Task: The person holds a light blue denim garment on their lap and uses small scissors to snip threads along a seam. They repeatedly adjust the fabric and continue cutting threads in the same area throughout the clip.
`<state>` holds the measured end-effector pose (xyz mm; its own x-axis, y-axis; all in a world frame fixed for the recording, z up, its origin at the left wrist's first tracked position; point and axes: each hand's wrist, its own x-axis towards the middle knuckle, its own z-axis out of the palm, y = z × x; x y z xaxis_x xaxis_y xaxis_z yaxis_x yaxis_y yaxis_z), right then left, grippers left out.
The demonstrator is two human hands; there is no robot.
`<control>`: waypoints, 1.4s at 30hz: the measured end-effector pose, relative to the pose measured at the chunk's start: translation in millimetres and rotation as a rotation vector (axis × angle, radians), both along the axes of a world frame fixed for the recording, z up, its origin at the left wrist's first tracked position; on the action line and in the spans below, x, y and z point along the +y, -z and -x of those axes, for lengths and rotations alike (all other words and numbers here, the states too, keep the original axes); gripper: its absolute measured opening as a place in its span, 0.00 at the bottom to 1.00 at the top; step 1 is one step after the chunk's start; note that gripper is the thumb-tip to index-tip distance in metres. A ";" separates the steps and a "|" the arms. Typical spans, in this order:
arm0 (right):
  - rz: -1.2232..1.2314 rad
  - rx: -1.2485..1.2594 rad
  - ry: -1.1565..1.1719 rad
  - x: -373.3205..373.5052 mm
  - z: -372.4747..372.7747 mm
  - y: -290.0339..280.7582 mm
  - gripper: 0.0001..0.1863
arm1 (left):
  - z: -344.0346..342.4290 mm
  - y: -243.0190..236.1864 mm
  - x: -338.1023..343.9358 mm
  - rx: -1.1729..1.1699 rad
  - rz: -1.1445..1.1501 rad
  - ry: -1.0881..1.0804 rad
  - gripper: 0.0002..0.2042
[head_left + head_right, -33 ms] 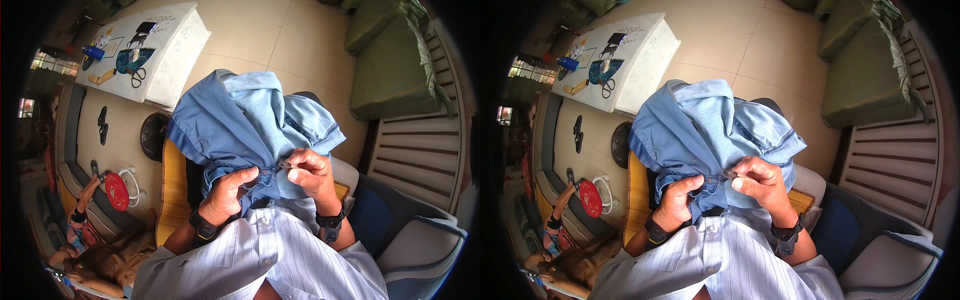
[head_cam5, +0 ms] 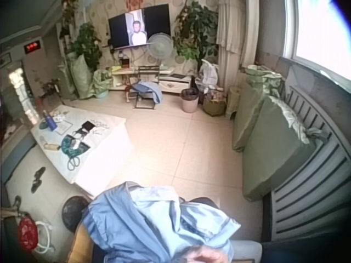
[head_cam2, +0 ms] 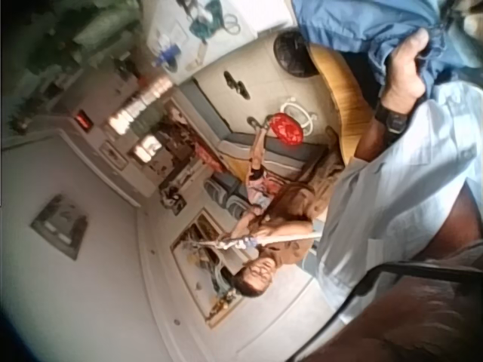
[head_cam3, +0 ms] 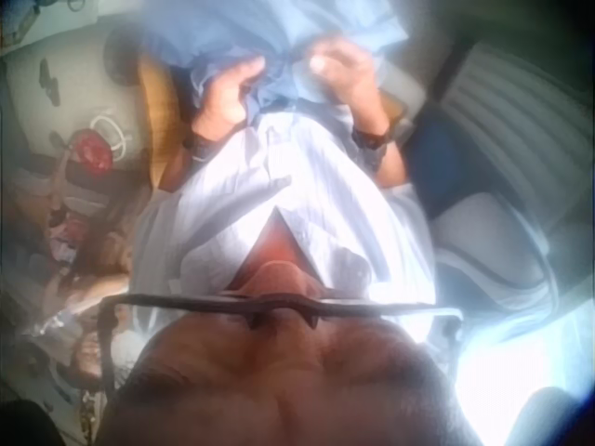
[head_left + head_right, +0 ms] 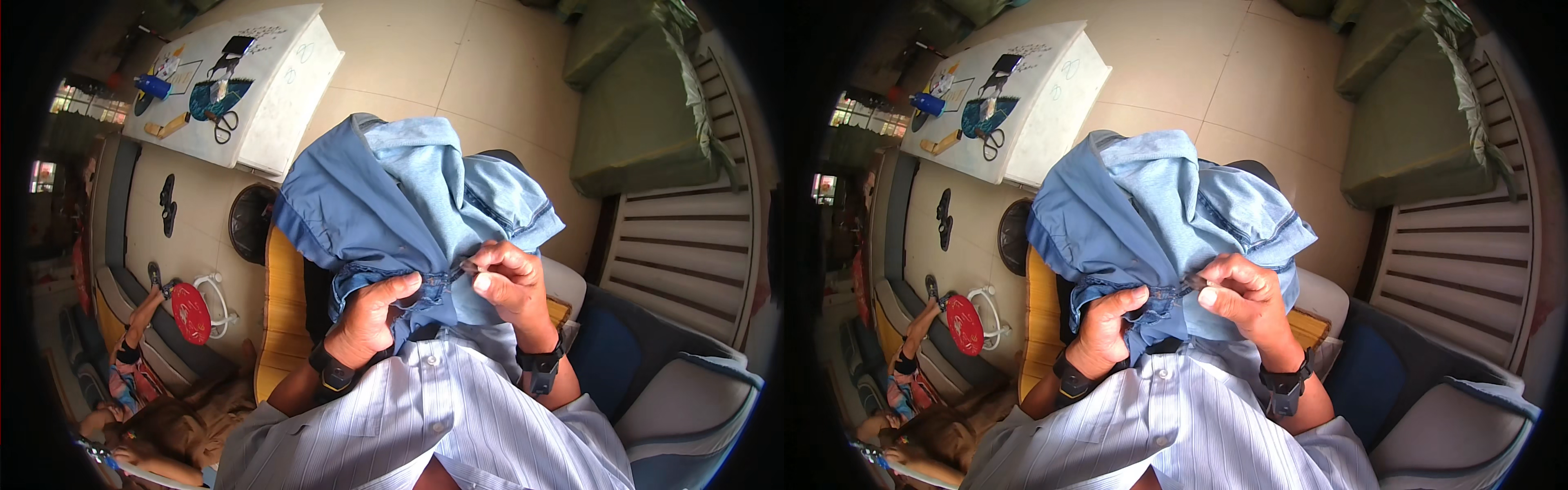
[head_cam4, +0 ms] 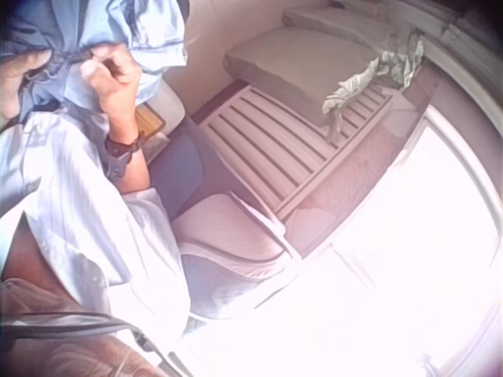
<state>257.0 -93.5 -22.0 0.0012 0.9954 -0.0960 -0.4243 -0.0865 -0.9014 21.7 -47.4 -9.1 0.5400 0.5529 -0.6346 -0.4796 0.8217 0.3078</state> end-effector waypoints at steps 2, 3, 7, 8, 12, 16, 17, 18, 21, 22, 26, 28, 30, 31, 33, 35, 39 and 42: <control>0.105 0.026 0.027 -3.2 -4.9 -3.3 0.10 | -0.1 -4.7 0.5 0.003 -0.050 -0.009 0.15; 0.186 0.049 0.022 -3.9 -6.0 -9.9 0.11 | -0.1 -5.1 1.0 -0.011 -0.054 -0.005 0.15; 0.170 -0.059 0.033 -5.3 -9.6 -17.5 0.11 | 4.0 -7.9 4.3 -0.009 -0.043 0.064 0.13; 0.081 -0.298 0.050 -2.4 -6.8 -19.3 0.12 | 5.4 -8.6 5.0 0.007 -0.034 0.095 0.13; -0.130 -0.690 0.118 -0.9 -1.1 -34.9 0.13 | 6.7 -2.4 3.9 0.114 -0.016 0.172 0.12; -0.113 -0.636 0.141 -3.8 -3.2 -30.9 0.13 | 4.0 -4.2 3.5 0.119 -0.044 0.176 0.14; -0.088 -0.552 0.133 -5.3 -2.6 -29.8 0.13 | 3.9 -5.6 3.0 0.113 -0.053 0.173 0.14; -0.063 -0.466 0.125 -8.0 -1.7 -28.8 0.13 | 5.1 -4.1 1.9 0.108 -0.072 0.176 0.15; -0.088 -0.451 0.053 -10.0 0.5 -27.8 0.12 | 7.8 -2.5 -0.2 0.094 -0.137 0.194 0.16; -0.112 -0.486 0.022 -9.9 1.5 -27.8 0.12 | 6.1 -9.0 1.0 0.090 -0.165 0.206 0.17; 0.028 -0.395 0.027 -15.1 7.9 -27.4 0.13 | 2.2 -22.0 2.4 0.054 -0.190 0.233 0.18; 0.043 -0.196 0.054 -14.0 10.8 -24.7 0.15 | 4.3 -18.9 0.3 0.094 -0.257 0.256 0.17; 0.053 -0.109 0.053 -11.4 12.5 -26.4 0.17 | 8.0 -13.4 -1.0 0.130 -0.326 0.286 0.16; 0.056 -0.122 0.037 -8.4 12.4 -30.2 0.18 | 10.4 -10.0 -1.0 0.145 -0.362 0.304 0.16; 0.026 -0.169 0.027 -3.3 14.8 -30.6 0.19 | 11.0 -9.7 -0.9 0.157 -0.403 0.320 0.16; -0.037 -0.239 0.038 0.4 19.6 -26.0 0.20 | 9.8 -13.3 -0.5 0.148 -0.413 0.314 0.15; 0.019 -0.376 0.002 2.5 23.9 -32.6 0.19 | 10.4 -13.0 0.3 0.166 -0.408 0.318 0.16; -0.006 -0.445 0.008 4.8 24.9 -34.1 0.18 | 11.8 -10.9 1.2 0.155 -0.377 0.325 0.16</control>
<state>232.1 -88.6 12.1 0.0485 0.9957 -0.0789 0.0044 -0.0792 -0.9968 10.0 -46.2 1.8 0.6374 0.5777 -0.5099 -0.1434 0.7391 0.6582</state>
